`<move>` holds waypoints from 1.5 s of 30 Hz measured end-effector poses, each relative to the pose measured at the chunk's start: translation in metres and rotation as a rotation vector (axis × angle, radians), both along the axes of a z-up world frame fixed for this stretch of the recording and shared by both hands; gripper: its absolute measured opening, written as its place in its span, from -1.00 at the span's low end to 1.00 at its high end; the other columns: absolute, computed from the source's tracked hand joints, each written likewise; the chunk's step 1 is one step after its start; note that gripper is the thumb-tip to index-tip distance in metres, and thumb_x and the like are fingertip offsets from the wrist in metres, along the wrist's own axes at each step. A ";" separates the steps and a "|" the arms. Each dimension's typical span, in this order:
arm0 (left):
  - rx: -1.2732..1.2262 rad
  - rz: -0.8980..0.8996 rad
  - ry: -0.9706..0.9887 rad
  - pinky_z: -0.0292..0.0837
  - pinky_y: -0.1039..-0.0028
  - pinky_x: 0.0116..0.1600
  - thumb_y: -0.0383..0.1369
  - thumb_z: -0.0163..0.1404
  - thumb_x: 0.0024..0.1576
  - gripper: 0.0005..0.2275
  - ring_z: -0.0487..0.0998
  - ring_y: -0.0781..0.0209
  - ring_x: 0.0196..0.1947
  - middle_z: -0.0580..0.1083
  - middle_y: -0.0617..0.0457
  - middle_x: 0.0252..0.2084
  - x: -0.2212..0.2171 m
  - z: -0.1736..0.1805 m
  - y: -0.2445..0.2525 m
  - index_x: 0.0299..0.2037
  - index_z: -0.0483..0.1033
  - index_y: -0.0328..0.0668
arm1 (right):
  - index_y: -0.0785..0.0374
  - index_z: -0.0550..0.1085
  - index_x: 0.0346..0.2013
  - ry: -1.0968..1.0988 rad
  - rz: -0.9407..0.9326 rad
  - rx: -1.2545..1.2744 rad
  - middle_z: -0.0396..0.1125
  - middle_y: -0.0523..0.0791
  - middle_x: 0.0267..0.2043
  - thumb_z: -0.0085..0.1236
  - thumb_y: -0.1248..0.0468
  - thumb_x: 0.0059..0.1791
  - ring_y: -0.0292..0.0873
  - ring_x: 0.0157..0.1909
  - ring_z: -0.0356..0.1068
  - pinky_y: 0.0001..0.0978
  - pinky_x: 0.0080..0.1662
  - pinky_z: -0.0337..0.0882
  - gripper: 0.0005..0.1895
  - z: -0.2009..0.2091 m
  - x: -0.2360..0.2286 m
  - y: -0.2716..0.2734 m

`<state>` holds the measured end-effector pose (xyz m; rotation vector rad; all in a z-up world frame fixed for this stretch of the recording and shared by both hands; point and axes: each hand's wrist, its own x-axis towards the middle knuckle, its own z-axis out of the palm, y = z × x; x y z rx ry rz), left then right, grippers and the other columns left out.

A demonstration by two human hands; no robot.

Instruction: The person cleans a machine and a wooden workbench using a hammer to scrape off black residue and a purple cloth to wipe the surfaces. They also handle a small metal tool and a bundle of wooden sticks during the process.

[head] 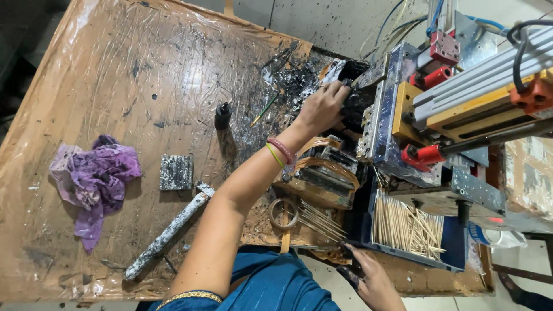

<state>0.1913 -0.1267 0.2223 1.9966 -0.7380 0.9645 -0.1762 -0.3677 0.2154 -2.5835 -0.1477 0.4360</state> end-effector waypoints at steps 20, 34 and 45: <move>1.020 0.560 -0.183 0.32 0.57 -0.41 -0.23 -0.01 0.35 -0.67 0.43 0.28 -0.25 0.42 0.05 -0.22 0.081 -0.064 -0.103 -0.06 0.52 -0.50 | 0.15 0.27 0.41 0.150 0.192 -0.216 0.24 0.10 0.36 0.24 0.18 -0.05 0.16 0.37 0.20 -0.12 0.25 0.22 -0.27 0.114 0.023 0.052; -0.121 0.116 0.749 0.49 -0.03 -0.10 -0.06 -0.14 0.22 -0.61 0.60 -0.33 -0.25 0.57 -0.29 -0.32 0.035 -0.006 -0.005 -0.30 0.57 -0.26 | 0.09 0.52 0.15 -0.899 0.692 -0.789 0.52 -0.08 0.03 0.02 0.20 0.00 -0.07 -0.35 0.49 -0.41 -0.45 0.38 -0.58 0.183 -0.011 0.166; -0.250 -0.126 0.652 0.54 0.18 0.05 -0.13 0.07 0.19 -0.65 0.64 -0.21 -0.09 0.60 -0.27 -0.12 0.100 -0.059 -0.044 -0.03 0.60 -0.28 | 0.27 0.49 0.15 -0.709 0.788 -0.908 0.51 0.00 0.00 -0.01 0.20 -0.03 -0.18 -0.39 0.47 -0.41 -0.64 0.41 -0.54 0.166 0.017 0.150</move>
